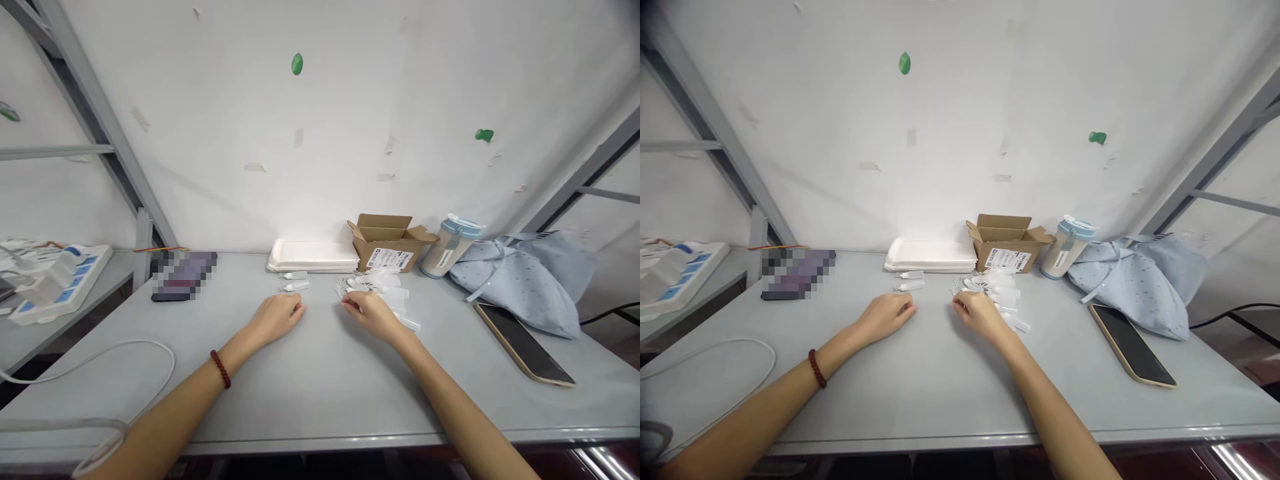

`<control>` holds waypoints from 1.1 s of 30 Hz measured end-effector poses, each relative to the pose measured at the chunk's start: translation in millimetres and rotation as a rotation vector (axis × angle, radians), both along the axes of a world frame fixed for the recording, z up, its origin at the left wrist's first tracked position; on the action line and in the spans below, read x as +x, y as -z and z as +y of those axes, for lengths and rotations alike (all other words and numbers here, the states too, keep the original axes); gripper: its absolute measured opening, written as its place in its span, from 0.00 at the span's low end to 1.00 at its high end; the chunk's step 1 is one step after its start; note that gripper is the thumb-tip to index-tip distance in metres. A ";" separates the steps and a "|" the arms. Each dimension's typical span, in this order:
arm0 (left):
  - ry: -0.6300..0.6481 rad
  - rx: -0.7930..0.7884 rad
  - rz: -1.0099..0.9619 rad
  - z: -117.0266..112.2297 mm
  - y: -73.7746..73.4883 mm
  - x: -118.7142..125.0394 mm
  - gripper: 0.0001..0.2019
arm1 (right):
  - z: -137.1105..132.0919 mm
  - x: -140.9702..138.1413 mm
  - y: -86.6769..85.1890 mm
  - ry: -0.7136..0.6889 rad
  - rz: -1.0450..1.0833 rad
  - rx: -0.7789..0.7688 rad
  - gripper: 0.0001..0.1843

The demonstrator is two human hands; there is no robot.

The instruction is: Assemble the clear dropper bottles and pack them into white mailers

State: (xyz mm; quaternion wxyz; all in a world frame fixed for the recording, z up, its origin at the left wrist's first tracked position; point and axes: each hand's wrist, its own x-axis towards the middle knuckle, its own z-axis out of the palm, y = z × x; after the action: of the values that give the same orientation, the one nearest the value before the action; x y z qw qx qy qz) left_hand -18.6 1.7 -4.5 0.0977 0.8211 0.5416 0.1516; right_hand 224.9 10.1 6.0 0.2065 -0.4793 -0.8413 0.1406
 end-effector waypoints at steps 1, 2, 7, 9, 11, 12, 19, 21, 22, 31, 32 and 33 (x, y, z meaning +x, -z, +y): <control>0.014 0.010 0.018 -2.0 1.0 3.4 0.12 | 0.7 0.3 0.6 0.003 0.002 0.011 0.08; 0.028 0.018 0.026 -3.5 1.8 6.1 0.12 | 1.8 1.0 1.1 0.013 0.001 0.026 0.07; 0.072 0.099 0.018 -4.3 6.5 9.5 0.10 | 6.7 7.1 0.1 0.113 -0.057 0.035 0.05; 0.070 0.136 0.015 -2.8 8.7 8.5 0.10 | 6.8 8.0 -1.3 0.148 -0.102 0.005 0.06; 0.060 0.170 0.000 -1.2 10.3 7.3 0.10 | 5.8 7.4 -2.3 0.166 -0.147 0.005 0.06; 0.055 0.188 -0.007 -0.4 10.7 6.7 0.10 | 5.1 6.8 -2.8 0.173 -0.166 0.011 0.06; 0.172 0.283 0.058 4.8 10.1 5.4 0.12 | 0.9 4.7 -7.4 0.295 -0.253 -0.068 0.14; 0.140 0.254 0.068 6.1 10.2 5.5 0.13 | 1.3 5.8 -7.7 0.324 -0.275 -0.078 0.12; 0.115 0.244 0.066 6.6 10.4 5.5 0.14 | 1.6 6.3 -7.6 0.331 -0.287 -0.079 0.11; 0.029 0.216 0.043 8.0 14.3 4.3 0.16 | 2.1 3.9 -2.4 0.224 -0.235 -0.026 0.05; 0.027 0.210 0.037 7.9 14.5 4.0 0.16 | 2.2 3.4 -1.8 0.207 -0.215 -0.018 0.05; 0.030 0.205 0.025 7.7 14.6 3.8 0.15 | 2.2 3.0 -1.3 0.188 -0.188 -0.009 0.05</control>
State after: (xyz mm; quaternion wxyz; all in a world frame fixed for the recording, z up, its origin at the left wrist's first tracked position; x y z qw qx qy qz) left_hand -14.9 9.4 -19.1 0.0088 0.8366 0.5122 0.1944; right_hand 227.8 12.3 7.3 0.1370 -0.5679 -0.8078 0.0791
